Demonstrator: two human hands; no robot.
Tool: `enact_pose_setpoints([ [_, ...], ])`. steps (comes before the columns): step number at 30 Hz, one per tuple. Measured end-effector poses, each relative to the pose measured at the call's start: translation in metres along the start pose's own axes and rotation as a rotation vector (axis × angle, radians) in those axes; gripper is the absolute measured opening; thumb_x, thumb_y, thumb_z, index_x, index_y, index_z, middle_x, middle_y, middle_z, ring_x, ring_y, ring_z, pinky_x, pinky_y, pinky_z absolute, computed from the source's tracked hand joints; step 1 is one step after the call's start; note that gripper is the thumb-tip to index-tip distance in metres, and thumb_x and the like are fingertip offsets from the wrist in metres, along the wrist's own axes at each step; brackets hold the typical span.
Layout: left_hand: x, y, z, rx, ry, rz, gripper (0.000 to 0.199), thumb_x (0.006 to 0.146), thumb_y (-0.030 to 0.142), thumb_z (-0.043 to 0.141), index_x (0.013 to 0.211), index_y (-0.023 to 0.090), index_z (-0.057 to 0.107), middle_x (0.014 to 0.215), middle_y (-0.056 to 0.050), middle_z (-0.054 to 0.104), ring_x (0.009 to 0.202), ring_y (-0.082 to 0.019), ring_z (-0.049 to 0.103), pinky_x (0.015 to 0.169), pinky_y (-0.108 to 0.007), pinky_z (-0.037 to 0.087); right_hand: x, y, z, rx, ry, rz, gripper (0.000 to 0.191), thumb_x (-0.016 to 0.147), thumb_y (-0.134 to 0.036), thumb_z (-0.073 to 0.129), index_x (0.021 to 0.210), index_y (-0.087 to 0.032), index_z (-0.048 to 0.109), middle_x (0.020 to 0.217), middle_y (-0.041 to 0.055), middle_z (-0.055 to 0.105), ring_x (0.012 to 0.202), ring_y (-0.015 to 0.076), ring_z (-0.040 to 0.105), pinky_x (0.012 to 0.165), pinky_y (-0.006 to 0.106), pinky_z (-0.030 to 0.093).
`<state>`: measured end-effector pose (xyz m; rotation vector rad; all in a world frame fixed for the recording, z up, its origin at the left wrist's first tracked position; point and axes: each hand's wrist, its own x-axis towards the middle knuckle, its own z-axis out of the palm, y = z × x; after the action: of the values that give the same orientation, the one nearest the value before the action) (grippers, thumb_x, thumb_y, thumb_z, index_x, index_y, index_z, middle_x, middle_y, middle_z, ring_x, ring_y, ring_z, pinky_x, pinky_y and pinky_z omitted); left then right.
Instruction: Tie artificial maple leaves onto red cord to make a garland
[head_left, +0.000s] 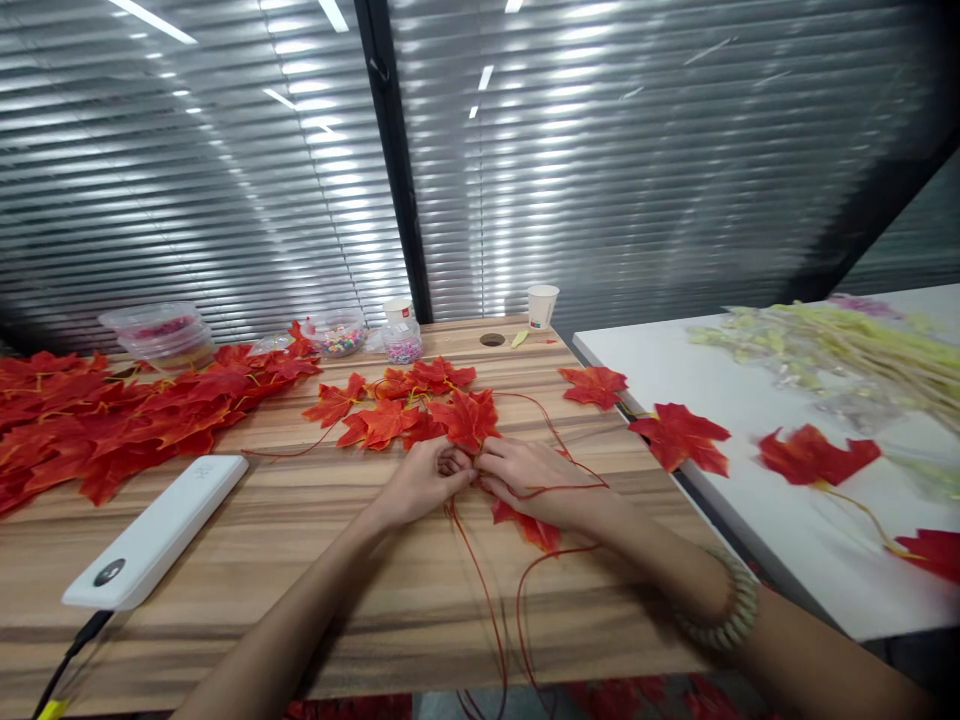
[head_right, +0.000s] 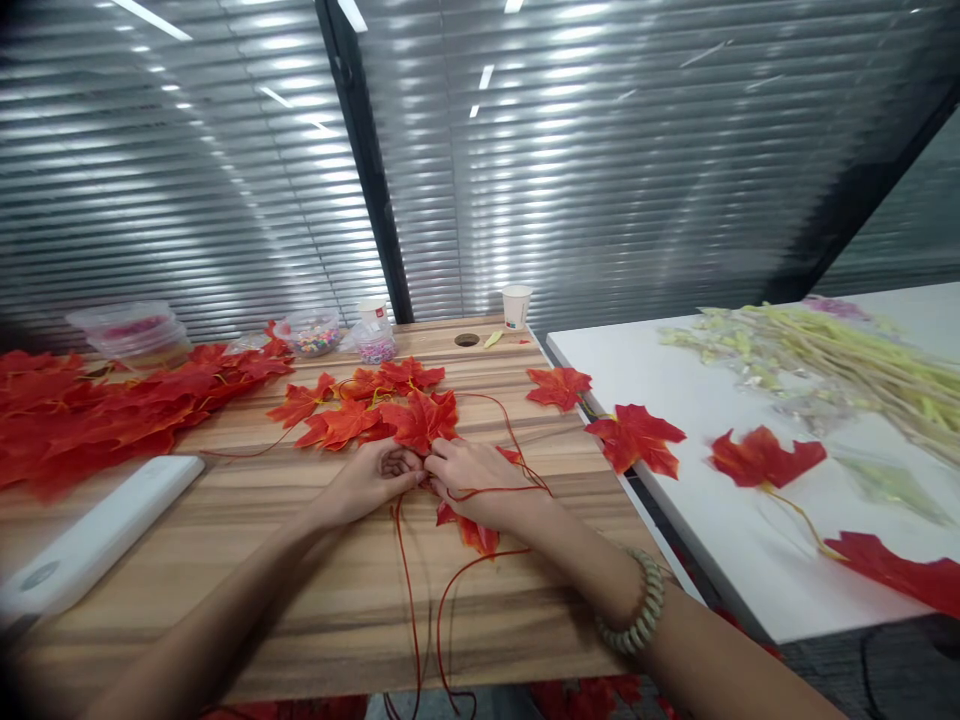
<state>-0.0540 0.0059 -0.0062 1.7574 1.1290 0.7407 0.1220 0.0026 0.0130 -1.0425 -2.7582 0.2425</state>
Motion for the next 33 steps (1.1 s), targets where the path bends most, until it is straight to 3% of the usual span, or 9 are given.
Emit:
enact_pose_setpoints([
  [17, -0.0019, -0.0005, -0.0022, 0.227, -0.028, 0.071, 0.01, 0.076, 0.021, 0.053, 0.076, 0.011, 0.057, 0.073, -0.005, 0.064, 0.064, -0.013, 0.058, 0.06, -0.023, 0.046, 0.0, -0.0025, -0.0037, -0.027, -0.027, 0.001, 0.02, 0.088, -0.022, 0.04, 0.087, -0.013, 0.058, 0.093, 0.0087, 0.057, 0.081, 0.0166, 0.053, 0.066, 0.026, 0.038],
  [33, -0.0019, 0.0026, -0.003, 0.247, -0.036, 0.083, 0.01, 0.077, 0.021, 0.052, 0.077, 0.012, 0.057, 0.073, -0.005, 0.064, 0.064, -0.013, 0.058, 0.059, -0.022, 0.046, 0.0001, -0.0008, -0.001, -0.022, -0.011, 0.003, 0.021, 0.089, -0.023, 0.039, 0.086, -0.014, 0.057, 0.091, 0.0082, 0.056, 0.079, 0.0159, 0.053, 0.064, 0.026, 0.037],
])
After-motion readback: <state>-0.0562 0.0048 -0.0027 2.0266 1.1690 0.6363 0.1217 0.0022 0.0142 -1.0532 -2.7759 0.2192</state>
